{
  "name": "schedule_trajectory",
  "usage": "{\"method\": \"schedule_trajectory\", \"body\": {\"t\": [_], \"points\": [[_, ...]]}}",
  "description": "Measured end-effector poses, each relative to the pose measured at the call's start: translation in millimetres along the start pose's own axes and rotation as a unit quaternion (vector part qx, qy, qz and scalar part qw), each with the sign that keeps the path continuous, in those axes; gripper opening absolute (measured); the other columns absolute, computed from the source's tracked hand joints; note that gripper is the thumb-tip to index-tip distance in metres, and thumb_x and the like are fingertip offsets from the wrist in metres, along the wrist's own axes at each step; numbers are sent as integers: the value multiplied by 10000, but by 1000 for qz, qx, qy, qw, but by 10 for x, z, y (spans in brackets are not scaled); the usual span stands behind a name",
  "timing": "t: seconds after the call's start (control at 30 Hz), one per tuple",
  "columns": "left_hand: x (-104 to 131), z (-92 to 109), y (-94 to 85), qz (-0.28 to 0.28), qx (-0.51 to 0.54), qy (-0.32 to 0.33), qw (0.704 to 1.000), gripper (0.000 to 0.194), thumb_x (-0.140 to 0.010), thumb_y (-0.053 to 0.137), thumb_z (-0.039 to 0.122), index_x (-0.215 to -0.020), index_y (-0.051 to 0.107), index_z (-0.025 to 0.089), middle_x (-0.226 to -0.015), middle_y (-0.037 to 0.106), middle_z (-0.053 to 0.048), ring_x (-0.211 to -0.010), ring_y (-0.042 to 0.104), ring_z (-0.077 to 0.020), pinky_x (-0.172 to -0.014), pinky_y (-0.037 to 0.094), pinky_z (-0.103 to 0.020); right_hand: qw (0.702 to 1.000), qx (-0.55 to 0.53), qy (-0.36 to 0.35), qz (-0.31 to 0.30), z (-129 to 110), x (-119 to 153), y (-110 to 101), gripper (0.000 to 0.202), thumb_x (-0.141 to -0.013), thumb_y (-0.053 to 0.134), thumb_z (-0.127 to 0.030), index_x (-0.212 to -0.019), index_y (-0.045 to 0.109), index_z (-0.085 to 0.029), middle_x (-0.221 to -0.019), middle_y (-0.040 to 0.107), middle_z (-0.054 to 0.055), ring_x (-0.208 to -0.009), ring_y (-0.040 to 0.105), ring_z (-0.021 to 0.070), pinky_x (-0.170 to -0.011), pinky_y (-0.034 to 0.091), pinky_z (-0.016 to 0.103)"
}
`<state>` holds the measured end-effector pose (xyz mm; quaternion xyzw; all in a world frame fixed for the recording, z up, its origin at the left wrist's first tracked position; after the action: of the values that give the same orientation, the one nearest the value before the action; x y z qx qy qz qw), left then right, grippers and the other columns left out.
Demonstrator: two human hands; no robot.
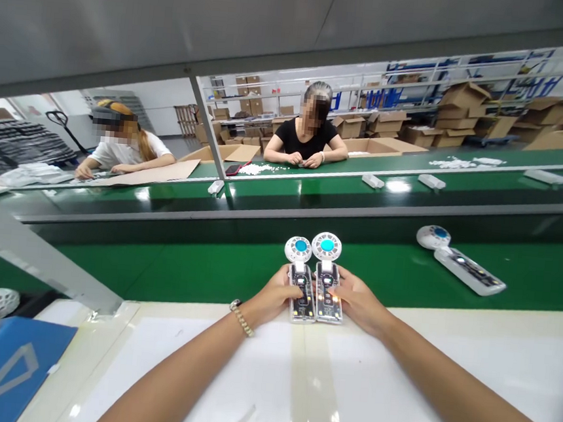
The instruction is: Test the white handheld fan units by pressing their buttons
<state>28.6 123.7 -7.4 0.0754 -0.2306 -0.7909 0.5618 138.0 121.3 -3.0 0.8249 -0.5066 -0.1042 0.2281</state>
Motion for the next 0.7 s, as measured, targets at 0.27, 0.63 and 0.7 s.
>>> {"method": "schedule_trajectory", "body": {"t": [0.27, 0.63, 0.7], "points": [[-2, -24, -38, 18, -15, -7, 1000, 475, -513, 567, -1, -948, 459, 156, -895, 602, -43, -832, 581, -188, -737, 431, -304, 1000, -2, 7, 10, 33, -7, -24, 432, -679, 655, -147, -1081, 522, -233, -1004, 655, 50, -912, 616, 220, -775, 467, 342], [16, 9, -1, 16, -5, -5, 1000, 460, -500, 553, -16, -918, 472, 158, -868, 613, -34, -809, 589, -187, -723, 445, -308, 999, -12, -2, -42, -5, 8, 73, 464, -631, 686, -134, -1055, 522, -228, -1016, 643, 57, -918, 609, 225, -805, 460, 358], [16, 10, -6, 17, -8, -3, 1000, 459, -505, 558, -10, -925, 475, 156, -854, 613, -32, -799, 590, -182, -714, 444, -299, 999, -12, -1, -40, 0, 13, 66, 476, -630, 688, -142, -1066, 518, -233, -1017, 643, 55, -909, 611, 222, -802, 463, 357]]}}
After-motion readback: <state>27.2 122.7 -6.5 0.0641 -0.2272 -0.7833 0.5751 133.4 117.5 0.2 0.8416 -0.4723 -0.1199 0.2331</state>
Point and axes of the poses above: each hand's wrist, its own x-axis away from the middle knuckle, its own y-axis out of the palm, z = x × y, the point moved 9 cm from there along -x, towards the middle knuckle
